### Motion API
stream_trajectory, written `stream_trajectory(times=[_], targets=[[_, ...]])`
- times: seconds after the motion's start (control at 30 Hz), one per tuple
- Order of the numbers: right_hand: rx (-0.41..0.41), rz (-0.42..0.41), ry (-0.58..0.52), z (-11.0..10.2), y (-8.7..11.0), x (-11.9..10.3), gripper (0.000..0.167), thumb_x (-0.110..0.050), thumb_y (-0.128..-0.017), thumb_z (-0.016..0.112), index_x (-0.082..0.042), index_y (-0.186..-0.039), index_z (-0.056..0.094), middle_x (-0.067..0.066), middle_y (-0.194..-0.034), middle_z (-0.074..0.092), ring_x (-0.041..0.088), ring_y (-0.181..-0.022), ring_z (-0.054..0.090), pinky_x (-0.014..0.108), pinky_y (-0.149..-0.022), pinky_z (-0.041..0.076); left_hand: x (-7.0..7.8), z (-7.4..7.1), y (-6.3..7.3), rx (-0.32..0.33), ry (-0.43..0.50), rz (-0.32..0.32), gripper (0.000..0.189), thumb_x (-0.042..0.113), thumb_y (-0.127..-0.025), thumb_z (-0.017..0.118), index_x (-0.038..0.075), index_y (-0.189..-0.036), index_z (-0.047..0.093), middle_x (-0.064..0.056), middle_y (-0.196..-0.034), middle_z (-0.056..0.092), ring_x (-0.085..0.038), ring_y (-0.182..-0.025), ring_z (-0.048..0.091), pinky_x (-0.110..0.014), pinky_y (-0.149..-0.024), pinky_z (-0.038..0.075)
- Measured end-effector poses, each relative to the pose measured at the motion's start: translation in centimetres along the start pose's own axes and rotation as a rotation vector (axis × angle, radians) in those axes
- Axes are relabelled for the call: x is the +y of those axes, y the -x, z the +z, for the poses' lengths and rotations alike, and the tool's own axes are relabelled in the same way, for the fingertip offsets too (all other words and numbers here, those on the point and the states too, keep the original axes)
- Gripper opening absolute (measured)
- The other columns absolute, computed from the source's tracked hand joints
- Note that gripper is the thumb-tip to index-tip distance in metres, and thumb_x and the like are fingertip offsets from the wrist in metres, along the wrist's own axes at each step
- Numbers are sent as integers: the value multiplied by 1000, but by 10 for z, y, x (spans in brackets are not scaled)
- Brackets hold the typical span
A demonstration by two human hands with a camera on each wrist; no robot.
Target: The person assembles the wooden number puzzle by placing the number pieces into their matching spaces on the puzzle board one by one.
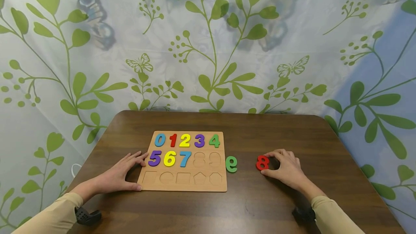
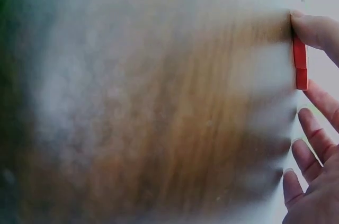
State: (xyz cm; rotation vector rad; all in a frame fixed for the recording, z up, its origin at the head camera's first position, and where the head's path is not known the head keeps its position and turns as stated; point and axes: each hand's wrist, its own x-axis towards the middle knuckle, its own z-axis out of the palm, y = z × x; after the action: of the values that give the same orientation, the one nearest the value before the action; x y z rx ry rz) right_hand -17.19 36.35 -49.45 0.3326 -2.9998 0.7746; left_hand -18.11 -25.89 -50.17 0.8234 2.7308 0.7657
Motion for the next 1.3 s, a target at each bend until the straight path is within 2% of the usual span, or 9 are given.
stream_trajectory(times=[0.3,0.53,0.73,1.03,1.3], targets=[[16,-1,5,1,0,-2,67,-58,-80,82,-13,-128,67,16,-127,56,44,-118,40,67,-95,26,1,0,0,-6,-1,-8,67,69,-75,79,29,-122,53,3,-165,34,-34,-154,20,-61,-122,6],[38,-33,47,3,-4,-3,64,-59,-78,83,-14,-123,70,4,-109,58,34,-109,45,54,-84,30,0,0,0,-4,-8,-6,67,69,-75,79,29,-122,53,4,-165,33,-33,-154,20,-61,-122,6],[31,-54,58,4,-13,-10,64,-62,-78,82,-16,-121,71,0,-105,57,31,-108,45,49,-82,29,0,0,0,-7,-13,-15,67,70,-75,79,30,-122,54,5,-164,33,-33,-154,20,-61,-122,6],[34,-106,53,7,-32,-41,61,-60,-77,84,-18,-119,71,-2,-104,56,27,-106,45,48,-84,32,-1,0,-2,-10,-19,-10,67,71,-75,78,30,-122,53,4,-165,33,-33,-154,20,-62,-122,7],[3,-180,8,21,-51,-78,56,-54,-75,87,-21,-116,71,-7,-102,56,22,-106,45,48,-88,33,4,-5,-3,-31,-41,-22,67,71,-75,78,29,-122,54,2,-165,33,-35,-154,21,-61,-122,8]])
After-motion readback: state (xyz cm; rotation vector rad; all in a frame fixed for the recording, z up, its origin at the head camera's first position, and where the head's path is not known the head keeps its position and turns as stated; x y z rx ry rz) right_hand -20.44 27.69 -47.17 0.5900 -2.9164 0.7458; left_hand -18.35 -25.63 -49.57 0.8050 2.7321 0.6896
